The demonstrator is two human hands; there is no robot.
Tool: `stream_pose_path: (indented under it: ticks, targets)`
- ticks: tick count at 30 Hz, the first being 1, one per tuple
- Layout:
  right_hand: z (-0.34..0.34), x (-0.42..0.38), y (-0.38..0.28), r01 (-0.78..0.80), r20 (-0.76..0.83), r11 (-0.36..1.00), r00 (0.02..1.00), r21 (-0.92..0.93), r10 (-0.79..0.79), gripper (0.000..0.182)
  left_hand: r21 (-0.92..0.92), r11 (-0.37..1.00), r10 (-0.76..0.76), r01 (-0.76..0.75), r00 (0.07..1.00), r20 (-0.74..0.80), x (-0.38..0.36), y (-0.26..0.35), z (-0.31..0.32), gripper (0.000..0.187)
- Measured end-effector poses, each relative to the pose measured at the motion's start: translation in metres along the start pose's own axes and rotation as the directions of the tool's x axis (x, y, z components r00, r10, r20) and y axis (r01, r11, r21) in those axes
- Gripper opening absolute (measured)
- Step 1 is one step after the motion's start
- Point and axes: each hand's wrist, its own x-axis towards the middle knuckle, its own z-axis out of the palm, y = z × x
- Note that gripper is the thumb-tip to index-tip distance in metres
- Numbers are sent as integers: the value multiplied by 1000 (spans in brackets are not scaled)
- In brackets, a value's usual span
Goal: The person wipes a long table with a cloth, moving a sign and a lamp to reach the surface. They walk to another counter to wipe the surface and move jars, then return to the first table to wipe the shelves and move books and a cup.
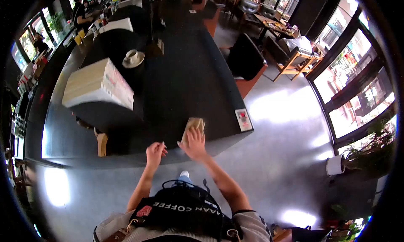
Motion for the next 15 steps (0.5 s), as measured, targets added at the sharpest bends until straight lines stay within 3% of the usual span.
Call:
stream_pose_path:
  ticks: [1,2,4,6,8,15]
  targets:
    - [5,6,-5,-50,-82,995,996,-85,43,75,41,995,92,-90,995,-43,6,-3,8,21]
    - [1,10,-14,-127,-147,956,985,-263,91,73,227,956,195,-186,981,-18,15,-16,10,10]
    - [9,24,-5,-156,-215,911,974,-382,77,74,478,792,431,-381,903,5,21,1,23,18]
    - [21,34,12,-41,-176,962,984,-269,-7,73,634,481,704,-606,698,133,43,-13,31,35]
    - [11,35,6,-60,-152,941,988,-333,10,74,645,470,662,-602,724,194,53,-22,35,38]
    - [-16,57,37,52,-4,944,998,-326,-56,77,666,549,626,-505,777,73,57,-29,35,35]
